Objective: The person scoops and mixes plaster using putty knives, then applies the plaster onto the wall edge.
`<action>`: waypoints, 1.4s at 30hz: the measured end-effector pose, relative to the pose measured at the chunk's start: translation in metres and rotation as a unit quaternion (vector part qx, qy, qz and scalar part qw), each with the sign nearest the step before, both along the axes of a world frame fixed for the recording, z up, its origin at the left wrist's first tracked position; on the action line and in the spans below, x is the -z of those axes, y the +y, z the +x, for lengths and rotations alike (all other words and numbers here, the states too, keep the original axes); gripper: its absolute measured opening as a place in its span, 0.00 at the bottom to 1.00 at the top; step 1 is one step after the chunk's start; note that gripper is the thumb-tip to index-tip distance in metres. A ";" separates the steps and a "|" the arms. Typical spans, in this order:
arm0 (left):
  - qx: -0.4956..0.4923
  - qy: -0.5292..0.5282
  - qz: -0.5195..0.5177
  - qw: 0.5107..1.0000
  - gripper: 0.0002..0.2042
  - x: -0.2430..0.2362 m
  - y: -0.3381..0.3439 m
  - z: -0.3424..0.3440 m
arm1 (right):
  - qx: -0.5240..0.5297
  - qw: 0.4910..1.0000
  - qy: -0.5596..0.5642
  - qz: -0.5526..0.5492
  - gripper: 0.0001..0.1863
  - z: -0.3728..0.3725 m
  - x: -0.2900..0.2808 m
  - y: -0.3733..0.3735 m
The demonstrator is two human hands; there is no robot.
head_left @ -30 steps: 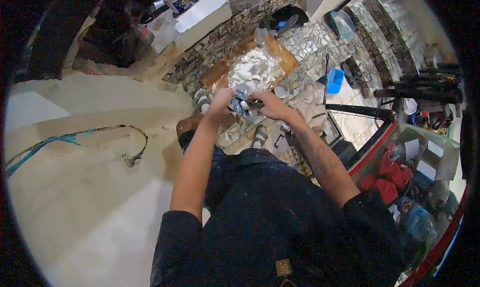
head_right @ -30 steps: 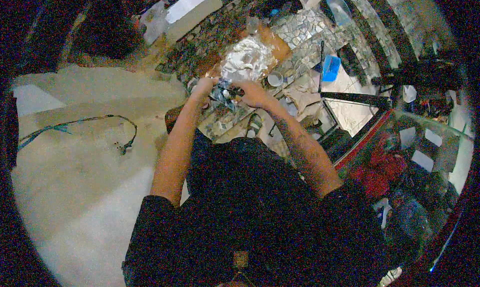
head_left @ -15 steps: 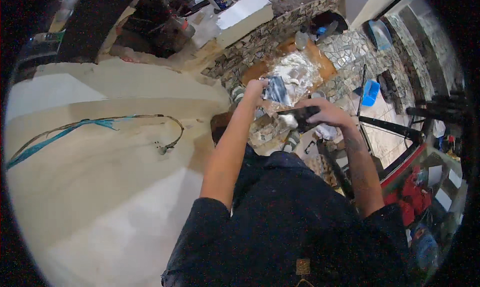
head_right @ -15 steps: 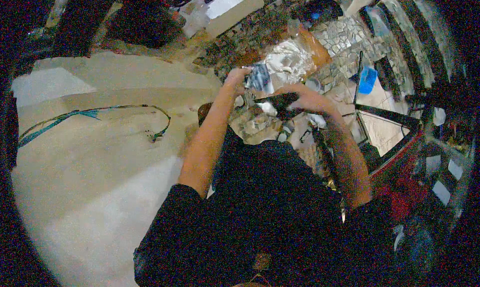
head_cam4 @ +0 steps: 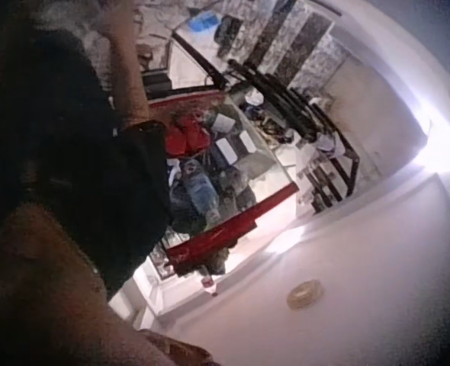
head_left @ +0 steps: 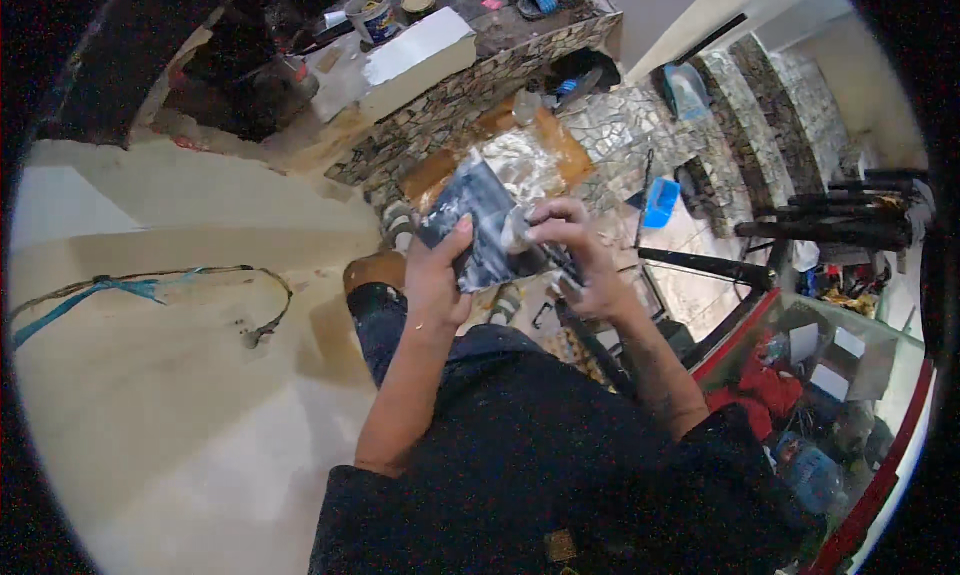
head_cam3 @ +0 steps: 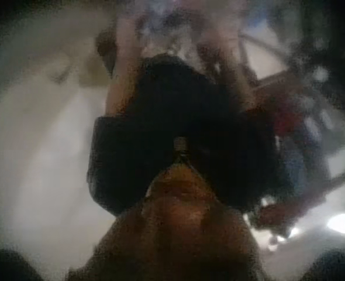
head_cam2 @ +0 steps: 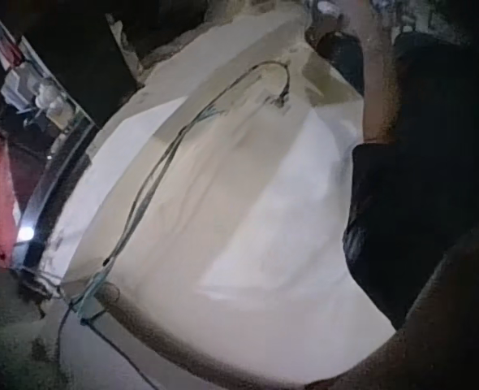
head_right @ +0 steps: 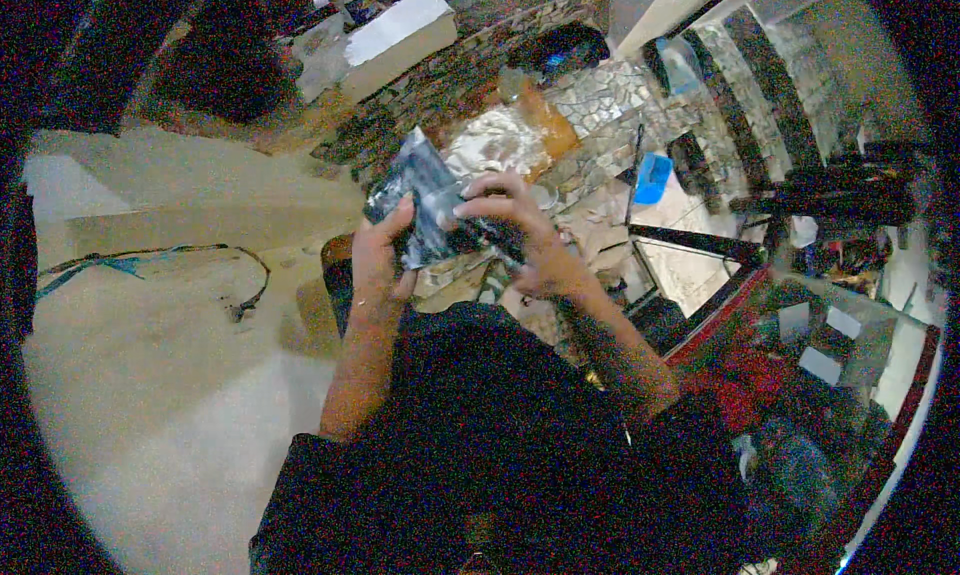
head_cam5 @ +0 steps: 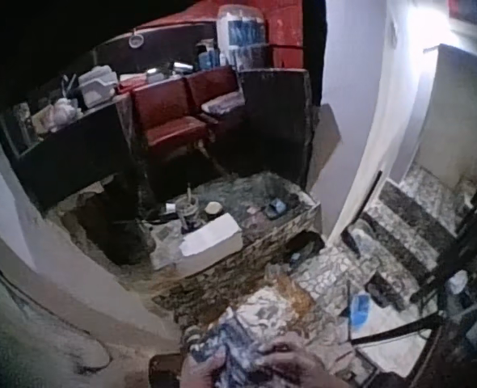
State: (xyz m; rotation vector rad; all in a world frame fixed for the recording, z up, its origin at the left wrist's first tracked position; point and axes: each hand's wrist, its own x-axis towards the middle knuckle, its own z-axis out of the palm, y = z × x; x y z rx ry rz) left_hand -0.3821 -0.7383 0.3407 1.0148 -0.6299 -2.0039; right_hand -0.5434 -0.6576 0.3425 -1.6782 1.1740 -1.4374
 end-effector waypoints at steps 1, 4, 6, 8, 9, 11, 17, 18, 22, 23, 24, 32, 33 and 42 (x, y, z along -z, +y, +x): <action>0.003 0.010 0.002 1.000 0.13 -0.002 0.001 -0.002 | 0.003 1.000 0.010 0.002 0.25 -0.001 0.005 0.001; 0.015 0.042 0.055 0.997 0.14 -0.014 -0.001 0.000 | 0.044 0.969 0.210 0.122 0.31 -0.018 0.055 0.004; -0.001 0.058 0.028 0.998 0.13 -0.023 -0.002 -0.003 | 0.045 0.984 0.074 0.157 0.34 -0.026 0.082 0.012; -0.023 0.008 -0.033 0.999 0.12 -0.016 -0.003 0.001 | 0.056 0.958 -0.149 0.237 0.37 -0.034 0.076 0.012; -0.036 0.006 -0.030 0.999 0.12 -0.012 -0.005 0.004 | 0.086 0.955 -0.213 0.186 0.38 -0.034 0.060 0.013; 0.017 -0.192 -0.255 0.948 0.15 -0.008 -0.007 0.007 | 0.122 0.940 -0.283 0.149 0.38 -0.030 0.034 0.018; -0.041 -0.074 -0.054 0.995 0.18 0.005 -0.013 -0.001 | 0.116 0.946 -0.270 0.137 0.37 0.003 0.013 0.014; -0.038 -0.074 -0.062 0.995 0.18 0.002 -0.012 -0.003 | 0.092 0.981 -0.148 0.085 0.35 -0.001 0.023 0.012; -0.031 -0.025 -0.018 0.999 0.14 0.020 -0.016 0.001 | 0.054 0.992 -0.041 0.110 0.33 0.012 0.067 0.024; -0.009 -0.012 -0.029 0.999 0.14 0.022 -0.018 -0.001 | 0.058 0.982 0.014 0.180 0.34 0.002 0.080 0.030; -0.014 -0.023 -0.030 0.999 0.14 0.016 -0.019 -0.005 | 0.068 0.977 -0.004 0.200 0.34 -0.012 0.087 0.033; -0.055 -0.235 -0.103 0.965 0.16 0.052 -0.030 0.010 | 0.051 0.967 0.195 0.156 0.28 0.011 -0.021 -0.004; -0.039 -0.291 -0.187 0.937 0.17 0.055 -0.030 0.009 | 0.045 0.960 0.222 0.164 0.26 0.020 -0.023 -0.006; -0.095 -0.213 -0.175 0.956 0.21 0.041 -0.025 -0.014 | -0.045 0.934 0.306 0.177 0.30 -0.002 -0.005 0.006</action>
